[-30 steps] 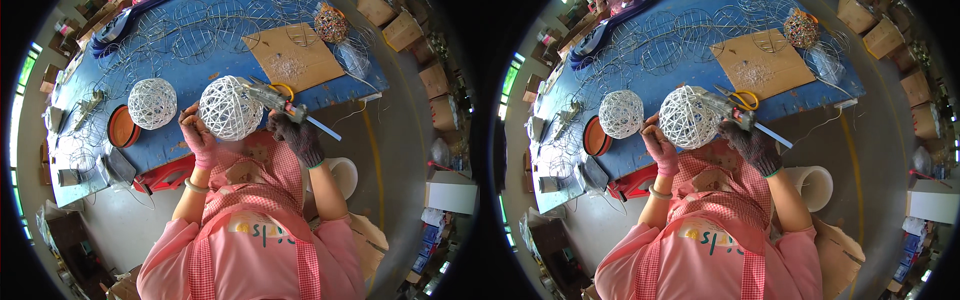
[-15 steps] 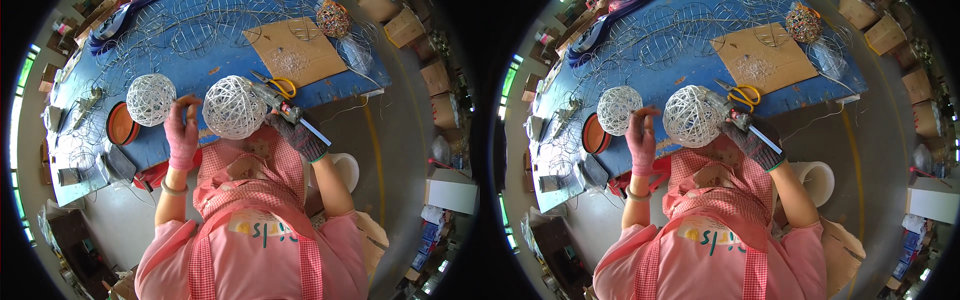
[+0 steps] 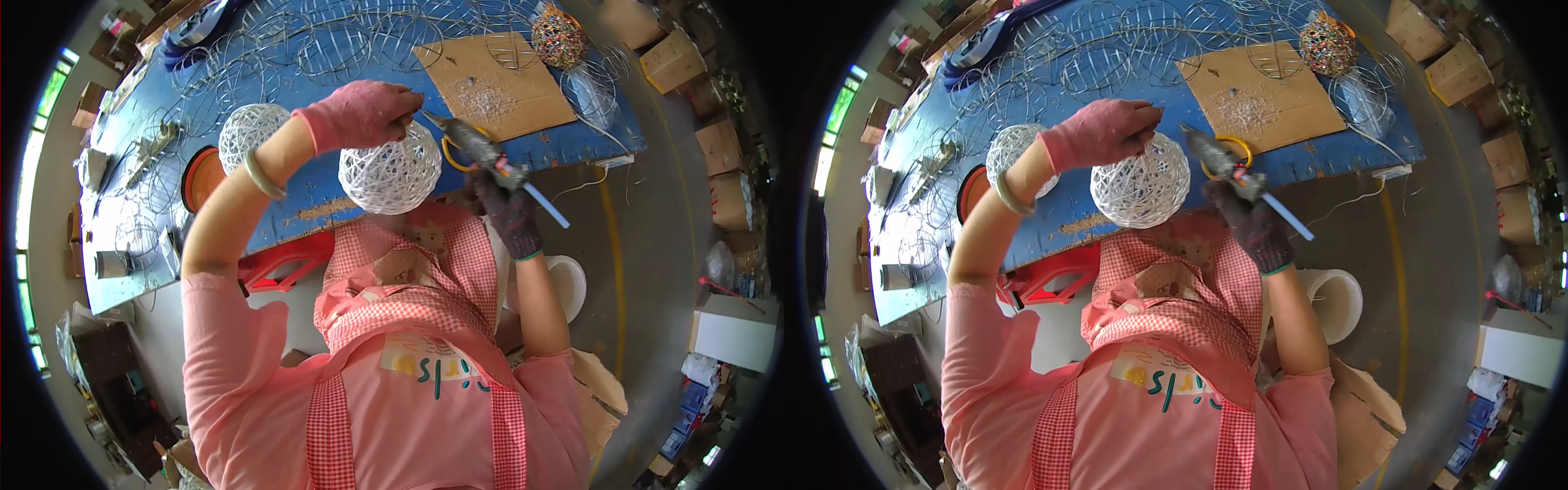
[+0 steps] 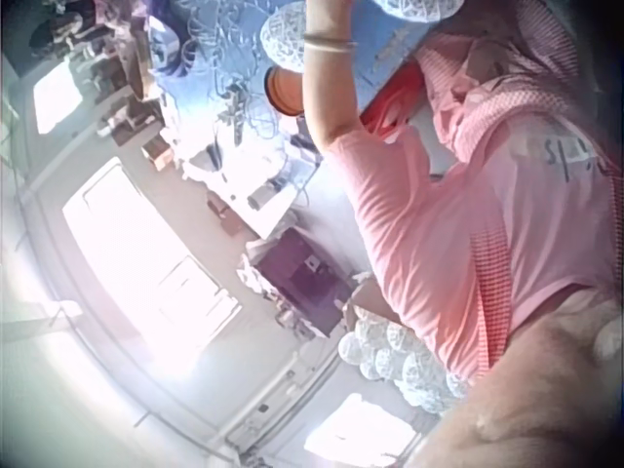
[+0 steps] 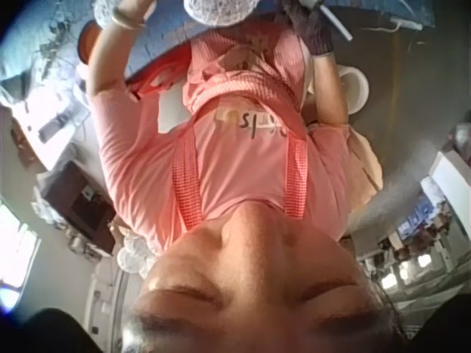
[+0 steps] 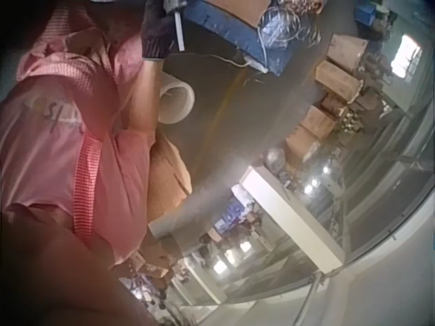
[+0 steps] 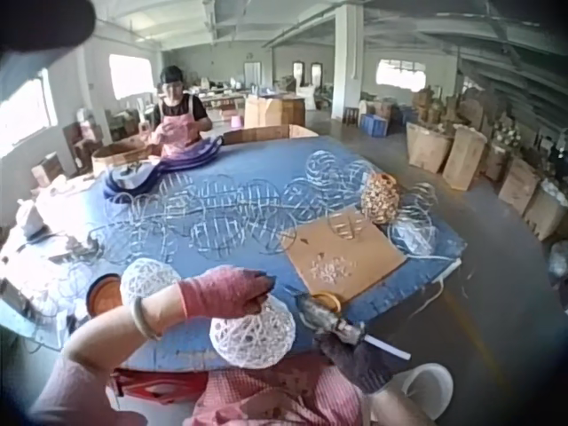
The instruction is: Assembling white decorative string balls by attaching wires and using a hot glue gun.
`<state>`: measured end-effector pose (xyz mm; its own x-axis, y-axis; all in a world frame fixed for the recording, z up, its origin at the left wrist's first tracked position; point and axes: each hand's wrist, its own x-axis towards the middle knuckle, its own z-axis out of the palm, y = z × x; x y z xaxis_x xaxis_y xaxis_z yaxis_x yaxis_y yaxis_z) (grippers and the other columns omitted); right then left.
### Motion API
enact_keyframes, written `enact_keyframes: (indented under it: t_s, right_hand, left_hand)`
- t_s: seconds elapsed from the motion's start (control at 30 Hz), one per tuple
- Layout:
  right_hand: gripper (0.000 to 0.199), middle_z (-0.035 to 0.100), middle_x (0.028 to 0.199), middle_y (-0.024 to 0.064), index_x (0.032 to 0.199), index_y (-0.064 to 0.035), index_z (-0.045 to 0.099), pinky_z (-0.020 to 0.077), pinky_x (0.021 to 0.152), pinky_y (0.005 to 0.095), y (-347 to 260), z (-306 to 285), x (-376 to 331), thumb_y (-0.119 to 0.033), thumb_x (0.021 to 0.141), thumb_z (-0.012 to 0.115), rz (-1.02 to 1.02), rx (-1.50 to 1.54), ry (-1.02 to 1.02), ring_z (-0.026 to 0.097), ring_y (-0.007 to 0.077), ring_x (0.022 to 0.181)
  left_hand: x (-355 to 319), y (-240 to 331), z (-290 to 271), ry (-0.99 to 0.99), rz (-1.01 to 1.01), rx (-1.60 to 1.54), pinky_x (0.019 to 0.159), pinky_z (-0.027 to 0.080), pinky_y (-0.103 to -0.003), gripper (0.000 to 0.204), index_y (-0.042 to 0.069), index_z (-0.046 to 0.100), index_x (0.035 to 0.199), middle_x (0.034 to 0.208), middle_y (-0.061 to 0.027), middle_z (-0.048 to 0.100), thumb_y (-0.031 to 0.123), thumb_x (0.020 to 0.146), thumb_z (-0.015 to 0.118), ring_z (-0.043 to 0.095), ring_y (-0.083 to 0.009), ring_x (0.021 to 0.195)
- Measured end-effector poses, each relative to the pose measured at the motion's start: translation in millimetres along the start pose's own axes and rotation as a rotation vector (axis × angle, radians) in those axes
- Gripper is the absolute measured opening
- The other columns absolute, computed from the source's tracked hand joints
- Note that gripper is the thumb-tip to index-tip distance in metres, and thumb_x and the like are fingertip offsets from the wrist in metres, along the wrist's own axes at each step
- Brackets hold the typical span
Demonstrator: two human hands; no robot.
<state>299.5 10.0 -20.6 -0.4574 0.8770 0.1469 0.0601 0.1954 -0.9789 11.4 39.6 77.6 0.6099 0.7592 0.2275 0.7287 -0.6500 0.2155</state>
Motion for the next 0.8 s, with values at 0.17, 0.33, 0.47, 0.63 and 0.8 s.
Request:
enact_keyframes:
  t_s: [0.17,0.33,0.47,0.63,0.8]
  right_hand:
    - [0.022,0.057,0.071,0.0004,0.094,-0.0049,0.059,0.0363,0.047,0.0215,-36,-8,-3,-0.027,0.094,0.061,0.296,0.316,0.116,0.053,0.0084,0.058]
    - [0.016,0.058,0.074,0.0027,0.093,-0.0058,0.059,0.0372,0.048,0.0212,-67,0,-27,-0.022,0.093,0.062,0.337,0.266,0.103,0.05,0.0077,0.057]
    - [0.016,0.062,0.079,0.0046,0.1,-0.0046,0.061,0.0398,0.049,0.0216,-53,-1,-38,-0.018,0.091,0.063,0.333,0.359,0.068,0.052,0.0081,0.058]
    - [0.022,0.065,0.085,0.0057,0.109,-0.0024,0.061,0.0433,0.054,0.0229,-52,-3,-38,-0.015,0.091,0.065,0.399,0.29,-0.035,0.055,0.0089,0.063]
    - [0.025,0.062,0.089,0.0043,0.112,-0.003,0.059,0.044,0.06,0.0234,-36,0,-32,-0.014,0.091,0.066,0.358,0.399,-0.159,0.054,0.0093,0.07]
  left_hand:
    - [10,-12,-24,-0.111,-0.229,-0.111,0.066,0.05,-0.04,0.013,0.001,0.053,0.085,0.072,-0.0137,0.063,0.015,0.087,0.053,0.064,-0.0315,0.072]
    - [22,-14,-45,-0.013,-0.571,-0.43,0.05,0.043,-0.032,0.02,0.002,0.058,0.082,0.061,-0.0055,0.055,0.02,0.087,0.052,0.052,-0.0174,0.051]
    - [18,-41,-27,-0.096,-0.787,-0.668,0.039,0.031,-0.027,0.02,0.006,0.056,0.074,0.053,0.0003,0.044,0.019,0.088,0.05,0.04,-0.0099,0.04]
    - [-1,-61,5,-0.186,-0.881,-0.912,0.04,0.032,-0.026,0.022,0.008,0.054,0.071,0.055,0.0012,0.045,0.019,0.089,0.051,0.042,-0.0091,0.041]
    - [-15,-32,10,0.047,-0.898,-0.947,0.044,0.035,-0.024,0.023,0.009,0.055,0.073,0.062,0.0016,0.05,0.024,0.09,0.059,0.044,-0.0069,0.048]
